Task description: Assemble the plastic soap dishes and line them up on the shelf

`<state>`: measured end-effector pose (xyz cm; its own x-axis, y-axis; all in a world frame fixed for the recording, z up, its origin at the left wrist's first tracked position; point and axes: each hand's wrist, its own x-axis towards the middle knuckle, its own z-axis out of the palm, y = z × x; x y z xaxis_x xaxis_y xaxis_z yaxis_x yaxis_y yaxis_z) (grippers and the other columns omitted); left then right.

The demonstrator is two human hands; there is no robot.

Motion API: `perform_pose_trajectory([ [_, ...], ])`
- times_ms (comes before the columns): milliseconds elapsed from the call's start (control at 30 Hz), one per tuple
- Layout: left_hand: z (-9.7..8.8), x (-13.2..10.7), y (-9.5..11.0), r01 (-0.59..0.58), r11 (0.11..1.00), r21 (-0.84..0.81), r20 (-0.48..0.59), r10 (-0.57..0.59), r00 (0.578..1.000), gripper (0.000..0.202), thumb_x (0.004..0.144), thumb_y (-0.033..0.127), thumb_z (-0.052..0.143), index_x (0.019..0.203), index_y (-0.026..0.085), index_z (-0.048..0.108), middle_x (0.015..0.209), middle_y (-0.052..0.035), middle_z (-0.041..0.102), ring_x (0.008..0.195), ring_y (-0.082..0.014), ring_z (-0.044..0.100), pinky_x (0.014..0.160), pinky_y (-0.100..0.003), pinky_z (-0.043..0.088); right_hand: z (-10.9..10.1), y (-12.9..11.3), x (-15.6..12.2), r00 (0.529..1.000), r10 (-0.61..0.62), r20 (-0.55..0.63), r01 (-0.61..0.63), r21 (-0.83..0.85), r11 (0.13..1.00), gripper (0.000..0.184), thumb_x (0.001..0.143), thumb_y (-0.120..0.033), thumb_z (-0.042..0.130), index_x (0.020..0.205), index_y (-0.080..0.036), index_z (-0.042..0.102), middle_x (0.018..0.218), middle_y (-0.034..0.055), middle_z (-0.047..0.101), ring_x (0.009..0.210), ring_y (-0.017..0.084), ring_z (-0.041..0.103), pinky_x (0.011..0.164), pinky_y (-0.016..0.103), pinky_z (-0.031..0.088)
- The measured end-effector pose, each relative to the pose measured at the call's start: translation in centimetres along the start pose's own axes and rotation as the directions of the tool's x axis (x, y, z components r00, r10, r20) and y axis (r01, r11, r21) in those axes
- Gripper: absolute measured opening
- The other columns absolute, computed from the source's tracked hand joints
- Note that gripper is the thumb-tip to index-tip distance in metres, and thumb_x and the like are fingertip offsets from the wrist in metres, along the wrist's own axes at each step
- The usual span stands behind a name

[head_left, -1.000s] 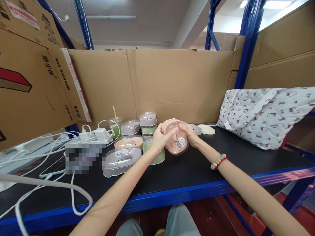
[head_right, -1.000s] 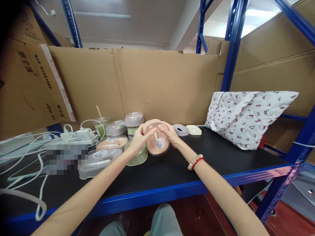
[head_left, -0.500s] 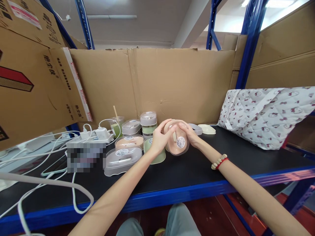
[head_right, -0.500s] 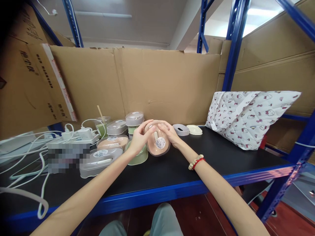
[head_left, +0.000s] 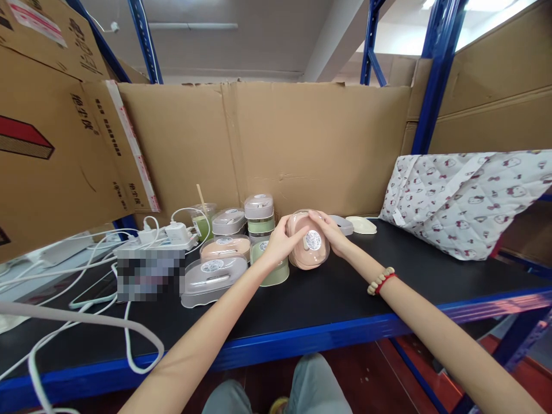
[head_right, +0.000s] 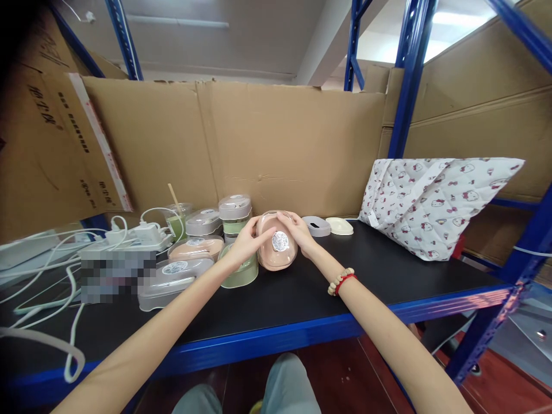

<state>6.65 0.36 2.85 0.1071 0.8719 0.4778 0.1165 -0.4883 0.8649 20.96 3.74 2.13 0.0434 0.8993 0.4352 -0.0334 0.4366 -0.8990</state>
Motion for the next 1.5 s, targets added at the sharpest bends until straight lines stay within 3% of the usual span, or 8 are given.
perform_pose_trajectory([
  [100, 0.1, -0.1, 0.0, 0.071, 0.997, 0.0, -0.079, -0.071, 0.994, 0.042, 0.062, 0.029, 0.073, 0.099, 0.018, 0.056, 0.107, -0.0099, 0.063, 0.101, -0.0243, 0.058, 0.089, -0.035, 0.041, -0.3, 0.6, 0.3, 0.995, -0.064, -0.073, 0.051, -0.163, 0.985, 0.054, 0.059, -0.053, 0.07, 0.101, -0.021, 0.059, 0.099, 0.0071, 0.064, 0.091, 0.02, 0.062, 0.084, 0.038, 0.049],
  [200, 0.1, -0.2, 0.3, 0.159, 0.986, -0.05, -0.159, -0.165, 0.973, 0.049, 0.06, 0.032, 0.076, 0.101, 0.019, 0.054, 0.114, -0.0114, 0.06, 0.109, -0.0263, 0.055, 0.093, -0.035, 0.039, -0.5, 1.1, 0.4, 0.987, -0.162, 0.0, 0.155, -0.278, 0.948, 0.065, 0.059, -0.05, 0.072, 0.115, -0.023, 0.054, 0.106, 0.0075, 0.061, 0.089, 0.02, 0.062, 0.085, 0.042, 0.049],
  [333, -0.2, -0.2, 0.6, 0.31, 0.931, -0.192, -0.075, -0.329, 0.941, 0.033, 0.076, 0.042, 0.06, 0.099, 0.02, 0.056, 0.113, -0.0115, 0.061, 0.099, -0.0263, 0.061, 0.078, -0.035, 0.049, -0.5, 1.4, 0.3, 0.972, -0.108, 0.207, 0.171, -0.319, 0.932, 0.061, 0.064, -0.051, 0.069, 0.118, -0.025, 0.055, 0.122, 0.0099, 0.055, 0.113, 0.024, 0.053, 0.099, 0.045, 0.04],
  [500, -0.6, 0.2, 0.8, 0.395, 0.871, -0.292, 0.012, -0.41, 0.912, 0.022, 0.089, 0.029, 0.042, 0.082, 0.017, 0.059, 0.085, -0.0075, 0.067, 0.068, -0.0167, 0.063, 0.063, -0.03, 0.051, -0.6, 1.1, -0.2, 0.959, 0.003, 0.282, 0.102, -0.356, 0.929, 0.086, 0.053, -0.048, 0.077, 0.129, -0.023, 0.047, 0.138, 0.0132, 0.042, 0.128, 0.027, 0.039, 0.107, 0.046, 0.031],
  [900, -0.9, 0.7, 0.8, 0.382, 0.809, -0.447, -0.017, -0.435, 0.9, 0.022, 0.09, 0.025, 0.044, 0.081, 0.019, 0.063, 0.073, -0.0013, 0.066, 0.056, -0.0098, 0.057, 0.063, -0.025, 0.05, -0.6, 0.6, 0.0, 0.959, -0.132, 0.252, 0.191, -0.228, 0.955, 0.092, 0.054, -0.054, 0.074, 0.135, -0.024, 0.039, 0.144, 0.0113, 0.035, 0.134, 0.025, 0.031, 0.111, 0.043, 0.024],
  [1167, -0.6, 0.5, 1.3, 0.357, 0.785, -0.506, -0.015, -0.422, 0.906, 0.027, 0.091, 0.022, 0.04, 0.076, 0.016, 0.061, 0.072, -0.0022, 0.066, 0.053, -0.0082, 0.056, 0.061, -0.025, 0.051, -1.1, -0.2, 0.0, 0.938, -0.102, 0.332, 0.191, -0.249, 0.949, 0.09, 0.056, -0.051, 0.074, 0.136, -0.027, 0.04, 0.143, 0.0073, 0.038, 0.135, 0.025, 0.028, 0.112, 0.042, 0.022],
  [1367, -0.5, 0.3, 1.3, 0.348, 0.792, -0.502, -0.018, -0.412, 0.911, 0.023, 0.091, 0.025, 0.043, 0.086, 0.017, 0.064, 0.085, -0.005, 0.069, 0.063, -0.0107, 0.061, 0.065, -0.026, 0.051, -1.6, 0.0, 0.3, 0.918, -0.132, 0.375, 0.245, -0.273, 0.93, 0.09, 0.057, -0.052, 0.072, 0.137, -0.029, 0.038, 0.142, 0.0079, 0.038, 0.134, 0.025, 0.031, 0.111, 0.044, 0.023],
  [1500, -0.4, 0.0, 1.4, 0.328, 0.834, -0.443, 0.005, -0.364, 0.932, 0.026, 0.084, 0.039, 0.054, 0.096, 0.019, 0.064, 0.1, -0.0082, 0.068, 0.081, -0.0164, 0.064, 0.064, -0.025, 0.05, -1.2, -0.2, -0.3, 0.887, -0.263, 0.38, 0.395, -0.327, 0.858, 0.093, 0.053, -0.047, 0.077, 0.136, -0.028, 0.04, 0.142, 0.0092, 0.036, 0.133, 0.027, 0.031, 0.111, 0.045, 0.023],
])
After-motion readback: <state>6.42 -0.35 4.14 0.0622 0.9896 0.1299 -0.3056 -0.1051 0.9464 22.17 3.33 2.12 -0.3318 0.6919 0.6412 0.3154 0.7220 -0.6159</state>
